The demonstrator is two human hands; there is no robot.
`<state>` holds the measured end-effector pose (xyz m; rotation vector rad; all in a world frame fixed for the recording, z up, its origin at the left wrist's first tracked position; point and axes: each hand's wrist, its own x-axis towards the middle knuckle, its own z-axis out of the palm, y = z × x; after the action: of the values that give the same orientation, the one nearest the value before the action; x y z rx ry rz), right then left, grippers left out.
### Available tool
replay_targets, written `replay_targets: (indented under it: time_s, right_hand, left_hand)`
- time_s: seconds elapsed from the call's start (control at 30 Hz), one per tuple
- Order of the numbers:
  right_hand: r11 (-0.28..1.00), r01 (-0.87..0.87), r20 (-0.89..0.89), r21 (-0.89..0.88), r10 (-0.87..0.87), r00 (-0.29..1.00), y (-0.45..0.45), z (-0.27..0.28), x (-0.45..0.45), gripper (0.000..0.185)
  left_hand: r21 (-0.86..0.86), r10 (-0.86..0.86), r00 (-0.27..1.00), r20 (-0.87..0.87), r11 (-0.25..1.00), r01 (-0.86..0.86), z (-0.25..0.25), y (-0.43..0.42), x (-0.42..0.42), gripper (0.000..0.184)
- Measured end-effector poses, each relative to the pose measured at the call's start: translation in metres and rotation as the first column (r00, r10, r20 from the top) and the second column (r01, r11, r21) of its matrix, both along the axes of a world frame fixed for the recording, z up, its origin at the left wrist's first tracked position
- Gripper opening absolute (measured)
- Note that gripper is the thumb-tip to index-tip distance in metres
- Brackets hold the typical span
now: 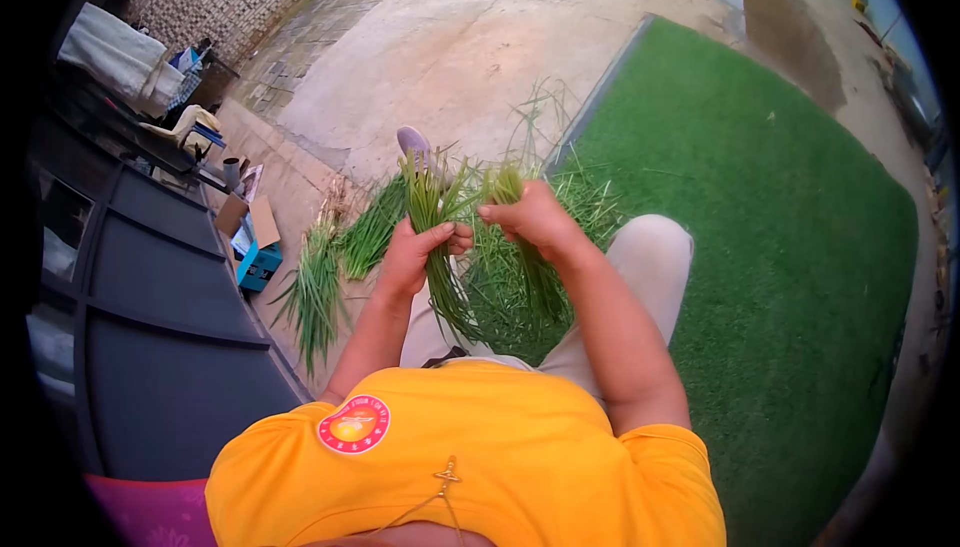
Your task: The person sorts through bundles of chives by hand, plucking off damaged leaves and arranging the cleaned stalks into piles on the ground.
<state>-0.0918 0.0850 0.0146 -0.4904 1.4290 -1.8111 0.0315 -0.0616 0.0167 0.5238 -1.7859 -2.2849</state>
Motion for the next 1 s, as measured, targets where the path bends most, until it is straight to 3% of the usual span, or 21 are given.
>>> replay_targets:
  time_s: [0.13,0.2,0.3,0.33,0.4,0.43,0.47,0.53,0.67,0.77,0.83,0.9,1.0]
  right_hand:
    - [0.979,-0.046,-0.222,0.200,0.091,0.971,0.009,0.001,-0.005,0.015]
    - [0.966,-0.034,-0.300,0.255,0.112,0.947,0.014,0.002,-0.009,0.015]
    - [0.941,0.221,-0.272,0.256,-0.149,0.951,0.016,-0.012,-0.019,0.015]
    - [0.943,0.217,-0.274,0.253,-0.146,0.951,0.011,-0.023,-0.025,0.015]
    - [0.855,0.517,-0.587,0.048,-0.395,0.707,0.008,-0.035,-0.035,0.017]
    - [0.872,0.486,-0.421,0.063,-0.418,0.805,0.008,-0.007,-0.020,0.019]
    - [0.867,0.494,-0.429,0.068,-0.422,0.799,0.004,-0.004,-0.014,0.019]
    - [0.966,0.258,-0.128,0.010,-0.255,0.958,0.001,0.001,-0.006,0.018]
    - [0.969,0.228,0.027,-0.096,-0.226,0.974,-0.009,-0.006,0.003,0.016]
    - [0.931,0.321,0.132,-0.172,-0.301,0.944,-0.008,-0.009,-0.005,0.013]
    - [0.867,0.475,0.219,-0.151,-0.439,0.871,-0.002,-0.011,-0.016,0.014]
    - [0.764,0.576,0.285,-0.289,-0.506,0.814,0.011,-0.003,-0.027,0.018]
    - [0.553,0.789,0.304,-0.268,-0.729,0.614,0.041,0.004,-0.055,0.022]
  left_hand:
    - [-0.099,-0.074,0.996,0.044,0.992,0.078,0.005,-0.035,0.007,0.013]
    - [-0.154,-0.020,0.996,0.090,0.988,0.034,0.014,-0.049,0.013,0.008]
    - [-0.137,0.004,0.999,0.049,0.991,0.003,0.018,-0.056,0.020,0.010]
    - [-0.087,-0.003,0.999,0.045,0.996,0.007,0.019,-0.052,0.020,0.009]
    - [-0.027,-0.020,0.999,0.039,0.999,0.021,0.016,-0.044,0.018,0.009]
    - [-0.021,-0.050,0.998,0.047,0.998,0.051,0.012,-0.039,0.016,0.008]
    - [-0.013,-0.081,0.995,0.053,0.997,0.082,0.008,-0.032,0.013,0.007]
    - [0.026,-0.088,0.994,0.071,0.996,0.087,0.003,-0.014,0.007,0.008]
    - [-0.006,-0.162,0.981,0.106,0.986,0.164,-0.006,0.011,0.001,0.013]
    - [0.154,-0.093,0.994,0.058,0.985,0.083,-0.003,0.015,-0.001,0.019]
    - [0.156,-0.012,0.999,0.050,0.988,0.005,-0.006,0.004,-0.002,0.020]
    - [0.194,0.104,0.994,0.015,0.975,-0.105,-0.010,-0.005,-0.002,0.020]
    - [0.192,0.204,0.979,0.019,0.960,-0.204,-0.025,-0.025,0.001,0.015]
